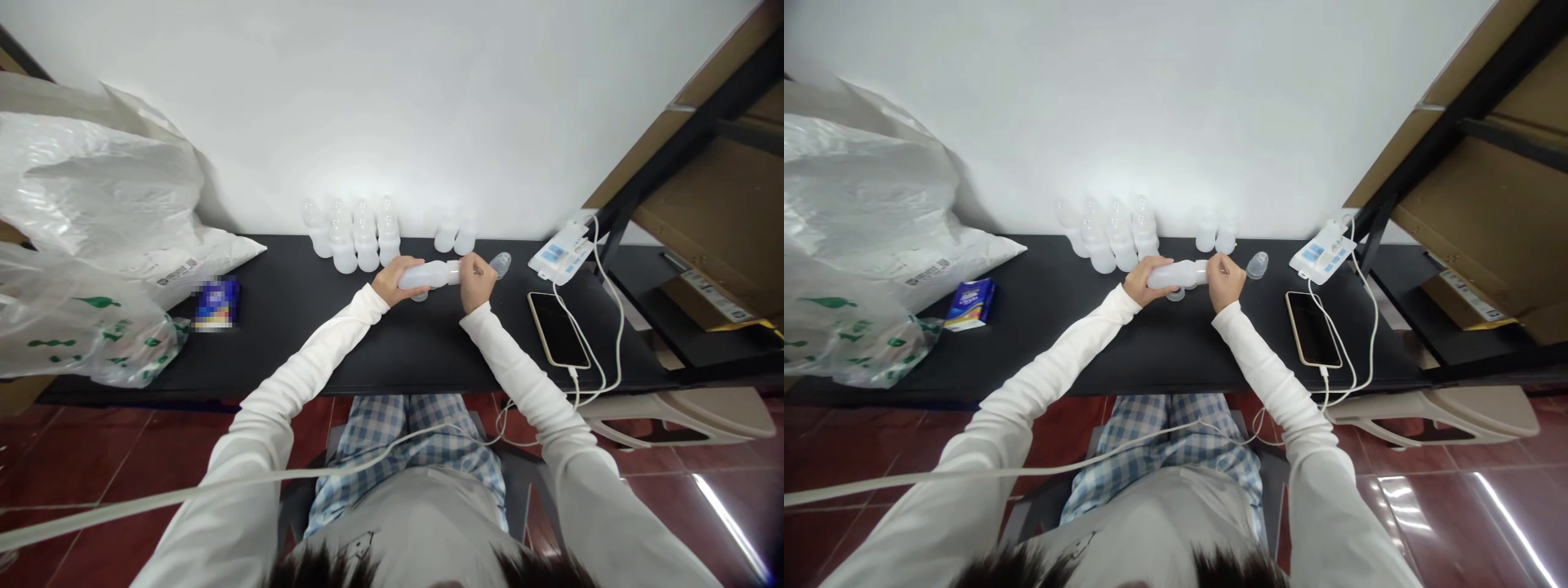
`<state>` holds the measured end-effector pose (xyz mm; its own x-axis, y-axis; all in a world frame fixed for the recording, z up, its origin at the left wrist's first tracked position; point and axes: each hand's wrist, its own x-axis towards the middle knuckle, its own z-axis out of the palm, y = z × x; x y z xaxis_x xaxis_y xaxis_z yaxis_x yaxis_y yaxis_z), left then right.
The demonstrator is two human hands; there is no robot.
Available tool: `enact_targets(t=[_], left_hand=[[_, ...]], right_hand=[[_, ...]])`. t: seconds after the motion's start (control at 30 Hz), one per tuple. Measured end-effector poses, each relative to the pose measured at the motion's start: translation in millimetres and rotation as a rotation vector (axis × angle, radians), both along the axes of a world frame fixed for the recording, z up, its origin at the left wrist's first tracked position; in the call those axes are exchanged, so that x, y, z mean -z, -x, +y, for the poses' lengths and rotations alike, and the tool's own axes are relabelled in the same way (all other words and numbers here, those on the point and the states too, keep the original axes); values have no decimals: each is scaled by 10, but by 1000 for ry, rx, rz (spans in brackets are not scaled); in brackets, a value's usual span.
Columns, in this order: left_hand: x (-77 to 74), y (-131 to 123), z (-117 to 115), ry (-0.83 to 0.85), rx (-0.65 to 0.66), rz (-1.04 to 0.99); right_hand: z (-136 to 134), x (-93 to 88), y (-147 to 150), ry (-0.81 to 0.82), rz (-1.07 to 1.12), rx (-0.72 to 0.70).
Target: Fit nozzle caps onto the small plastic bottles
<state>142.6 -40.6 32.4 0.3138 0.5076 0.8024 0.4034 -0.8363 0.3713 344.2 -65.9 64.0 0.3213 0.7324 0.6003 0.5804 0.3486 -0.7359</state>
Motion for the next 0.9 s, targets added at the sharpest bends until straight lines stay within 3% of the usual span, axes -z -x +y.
enact_targets(t=[0.1, 0.23, 0.37, 0.53, 0.63, 0.77, 0.9], left_hand=[[-50, -21, -88, 274, 61, -208], [-95, 9, -62, 761, 139, -398], [-186, 151, 139, 1293, 198, -318], [-290, 513, 316, 1733, 351, -107], [-275, 673, 342, 1846, 375, -79], [-217, 682, 329, 1780, 427, -169], [-175, 603, 295, 1736, 440, -253]], right_hand=[[-58, -5, -23, -93, -187, -107], [-59, 61, -53, -223, -334, -305], [-68, 102, -50, -287, -566, -427], [-200, -30, -83, -363, -886, -642], [-251, -169, -164, -364, -864, -632], [-212, -363, -355, -206, -681, -383], [-53, -497, -802, -138, -556, -166]])
